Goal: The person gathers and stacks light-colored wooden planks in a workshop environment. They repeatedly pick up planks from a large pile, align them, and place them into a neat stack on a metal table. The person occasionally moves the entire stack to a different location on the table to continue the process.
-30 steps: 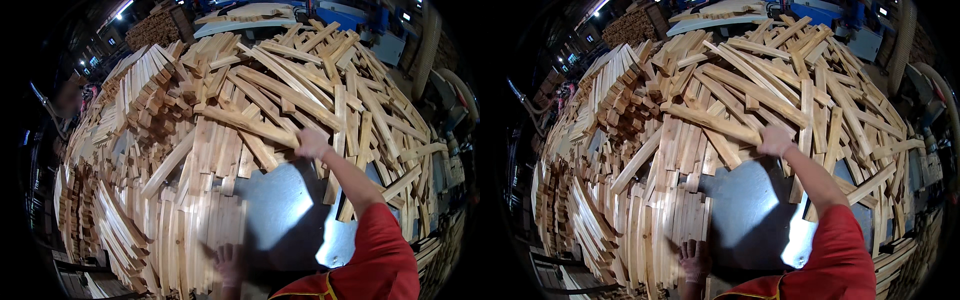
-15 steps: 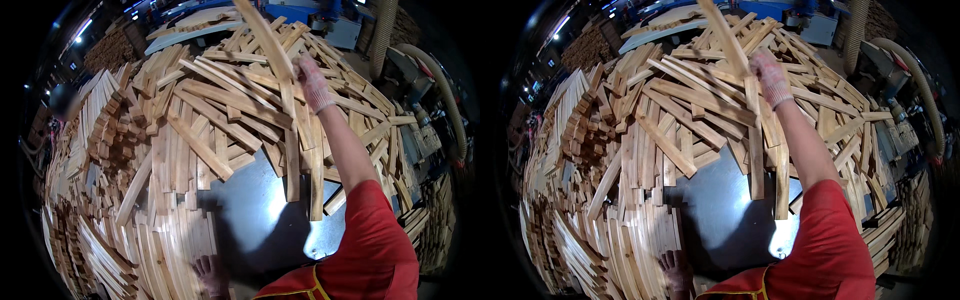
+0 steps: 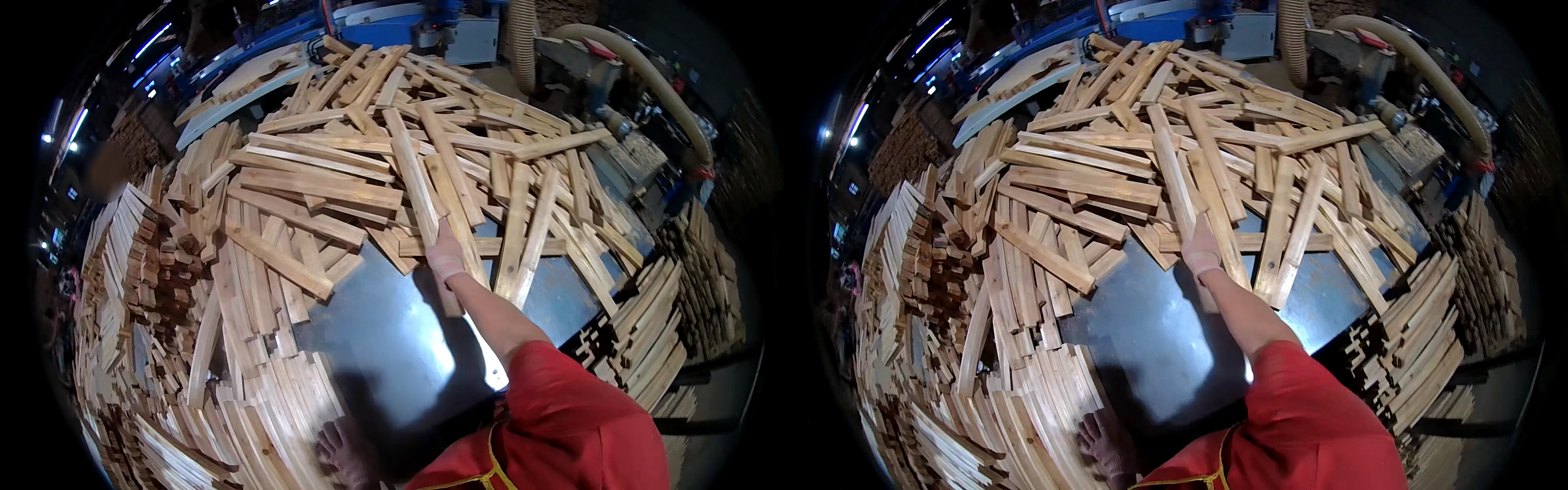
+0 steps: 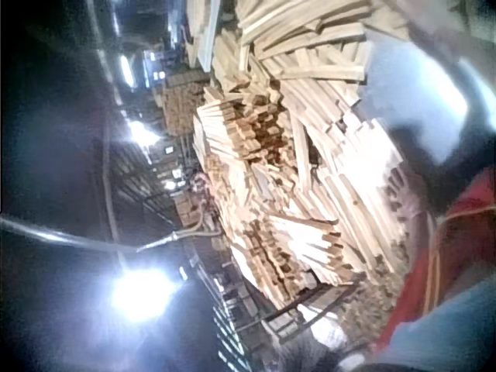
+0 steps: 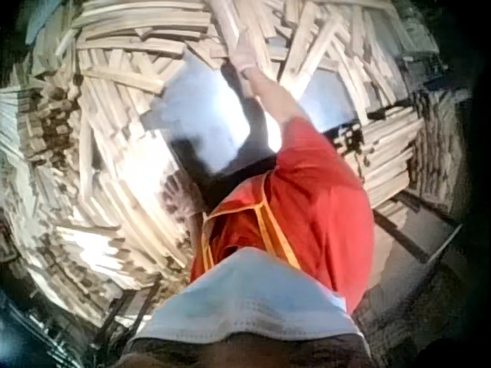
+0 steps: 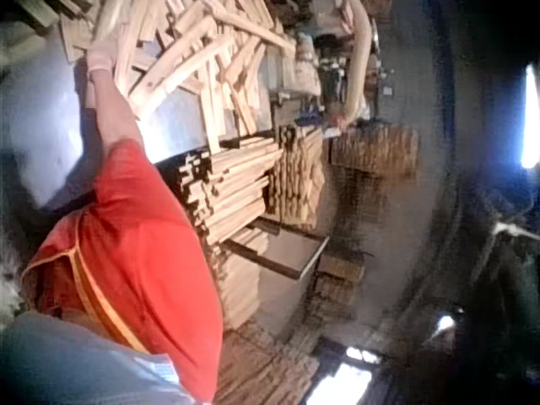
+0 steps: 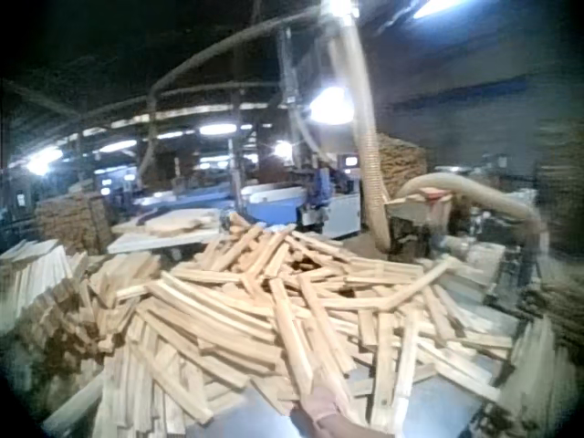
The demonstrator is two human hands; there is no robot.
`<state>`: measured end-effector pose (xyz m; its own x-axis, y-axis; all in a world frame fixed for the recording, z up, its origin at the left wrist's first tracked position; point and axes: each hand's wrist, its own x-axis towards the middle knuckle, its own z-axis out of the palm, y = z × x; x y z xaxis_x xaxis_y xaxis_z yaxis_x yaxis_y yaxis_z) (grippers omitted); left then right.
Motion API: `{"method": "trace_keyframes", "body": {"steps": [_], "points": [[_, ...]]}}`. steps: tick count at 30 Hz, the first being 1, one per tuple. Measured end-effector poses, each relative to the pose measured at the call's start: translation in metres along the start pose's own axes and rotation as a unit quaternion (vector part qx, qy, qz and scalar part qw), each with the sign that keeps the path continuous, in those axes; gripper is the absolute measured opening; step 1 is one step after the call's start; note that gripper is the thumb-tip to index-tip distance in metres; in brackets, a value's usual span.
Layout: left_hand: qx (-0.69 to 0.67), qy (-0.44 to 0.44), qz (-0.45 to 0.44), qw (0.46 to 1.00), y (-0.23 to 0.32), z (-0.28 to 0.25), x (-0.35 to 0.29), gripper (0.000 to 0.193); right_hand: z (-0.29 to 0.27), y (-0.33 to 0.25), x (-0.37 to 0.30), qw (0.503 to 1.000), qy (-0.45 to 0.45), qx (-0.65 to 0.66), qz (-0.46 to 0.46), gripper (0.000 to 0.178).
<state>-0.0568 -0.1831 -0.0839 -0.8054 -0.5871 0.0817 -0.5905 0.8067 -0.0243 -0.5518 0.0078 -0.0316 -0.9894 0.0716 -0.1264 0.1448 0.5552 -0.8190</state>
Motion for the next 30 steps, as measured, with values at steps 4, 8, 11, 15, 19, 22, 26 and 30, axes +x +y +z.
{"method": "trace_keyframes", "body": {"steps": [4,8,11,15,19,22,26,30], "points": [[-0.023,0.032,0.006,0.999,0.0,-0.014,-0.012,0.053,-0.028,0.015,-0.164,0.989,-0.104,0.109,0.008,0.081],[0.029,-0.02,0.013,0.999,0.012,-0.018,-0.004,0.057,0.021,0.109,-0.308,0.986,-0.137,0.078,-0.063,0.087],[-0.02,0.029,-0.025,0.999,-0.011,0.013,-0.006,0.054,0.029,0.067,-0.376,0.893,-0.447,0.031,0.036,0.091],[-0.076,-0.019,0.007,0.997,0.008,-0.001,0.008,0.064,0.093,0.052,-0.348,0.746,-0.617,-0.062,-0.242,0.064],[0.006,-0.006,0.036,0.999,0.006,0.002,0.0,0.066,0.046,0.03,-0.216,0.925,-0.268,-0.036,-0.267,0.047],[0.029,0.054,0.057,0.996,0.005,0.016,-0.004,0.065,-0.013,0.033,-0.139,0.97,-0.112,-0.121,-0.178,0.076],[0.015,0.099,0.073,0.992,0.019,0.0,0.01,0.058,0.0,0.076,-0.147,0.939,-0.289,-0.09,-0.162,0.094],[-0.133,0.048,0.097,0.985,0.075,-0.042,0.068,0.071,0.002,0.11,-0.189,0.825,-0.43,-0.047,-0.363,0.058]]}}
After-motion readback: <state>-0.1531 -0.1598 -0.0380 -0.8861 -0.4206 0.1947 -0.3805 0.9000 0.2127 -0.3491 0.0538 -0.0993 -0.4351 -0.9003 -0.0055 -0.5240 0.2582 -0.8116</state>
